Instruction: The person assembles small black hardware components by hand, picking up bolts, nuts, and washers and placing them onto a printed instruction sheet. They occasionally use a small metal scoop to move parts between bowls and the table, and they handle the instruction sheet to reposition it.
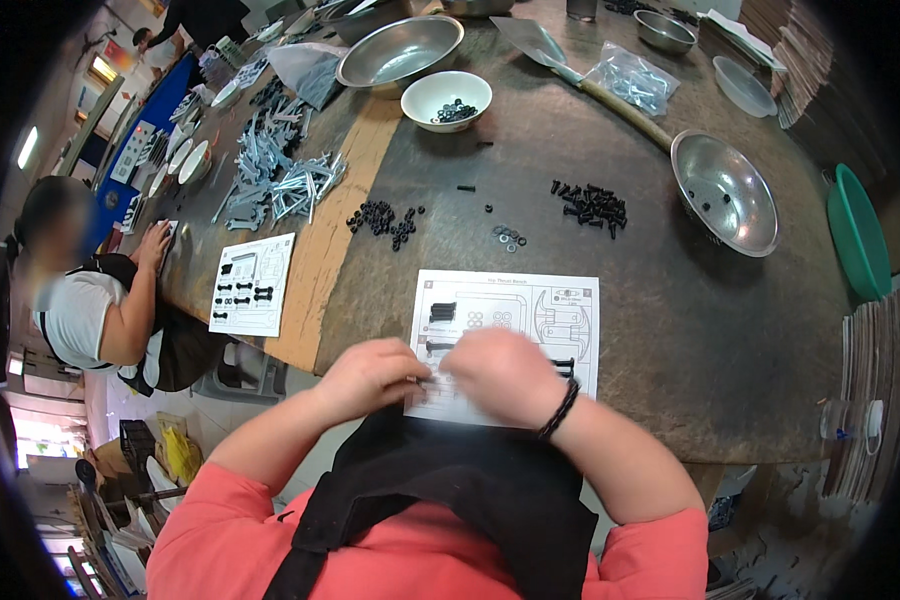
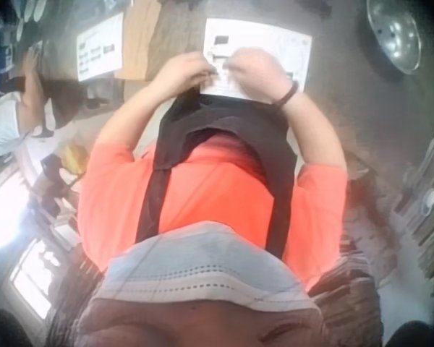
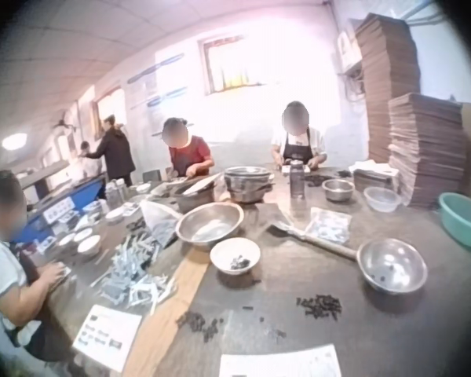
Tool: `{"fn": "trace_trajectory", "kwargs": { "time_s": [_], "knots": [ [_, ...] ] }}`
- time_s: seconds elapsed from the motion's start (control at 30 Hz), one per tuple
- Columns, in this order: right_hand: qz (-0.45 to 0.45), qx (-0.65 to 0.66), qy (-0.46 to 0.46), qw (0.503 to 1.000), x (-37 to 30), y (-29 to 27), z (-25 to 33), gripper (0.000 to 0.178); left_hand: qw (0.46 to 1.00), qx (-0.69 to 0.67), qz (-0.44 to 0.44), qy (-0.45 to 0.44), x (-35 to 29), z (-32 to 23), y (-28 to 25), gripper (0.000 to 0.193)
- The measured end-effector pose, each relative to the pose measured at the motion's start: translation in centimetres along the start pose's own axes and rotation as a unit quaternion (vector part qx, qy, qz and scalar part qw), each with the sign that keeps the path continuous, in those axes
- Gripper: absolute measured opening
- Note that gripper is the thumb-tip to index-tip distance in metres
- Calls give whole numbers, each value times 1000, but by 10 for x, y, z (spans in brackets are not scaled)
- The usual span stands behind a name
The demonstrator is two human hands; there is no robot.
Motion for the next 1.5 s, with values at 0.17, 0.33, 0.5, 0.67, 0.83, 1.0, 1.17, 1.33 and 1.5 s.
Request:
{"fn": "trace_trajectory", "kwargs": {
  "time_s": [0.17, 0.33, 0.5, 0.67, 0.83, 1.0, 1.17, 1.33, 1.5],
  "knots": [
    [-19, -72, -28, 997, -19, 33, 15, 4, 1000, 27, -7, 7, -11, -6, 13, 19],
    [-39, -118, 27, 992, -24, 31, 24, 3, 999, 20, -27, 9, -17, -5, 15, 15],
    [-76, -151, 14, 985, -28, 39, 24, 3, 998, 30, -49, 16, -18, -3, 22, 9],
    [-73, -184, 34, 980, -27, 44, 29, 10, 999, 22, -43, 4, -17, -5, 19, 6],
    [-81, -192, 24, 978, -26, 47, 29, 5, 999, 23, -26, 1, -16, -5, 20, 7],
    [-66, -151, 37, 986, -19, 24, 33, 7, 998, -3, -58, -27, -14, -1, 9, 17],
    [-85, -110, 58, 989, 16, -13, 7, 9, 976, -6, -144, -163, 6, 44, -14, 22],
    [-93, -110, 54, 988, 84, -7, -46, 6, 952, 81, -203, -214, 47, 100, -17, 23],
    [-35, -121, 83, 989, 138, 18, -74, 14, 933, 191, -185, -243, 75, 107, -9, 21]
  ]
}}
Point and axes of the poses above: each hand's wrist, its own x-axis towards the middle knuckle, its own y-axis out of the palm, z = x × y, the point moved 1 cm from there along x, towards the middle knuckle, and after that the axes turned 6 degrees about -z, right-handed, at the moved point
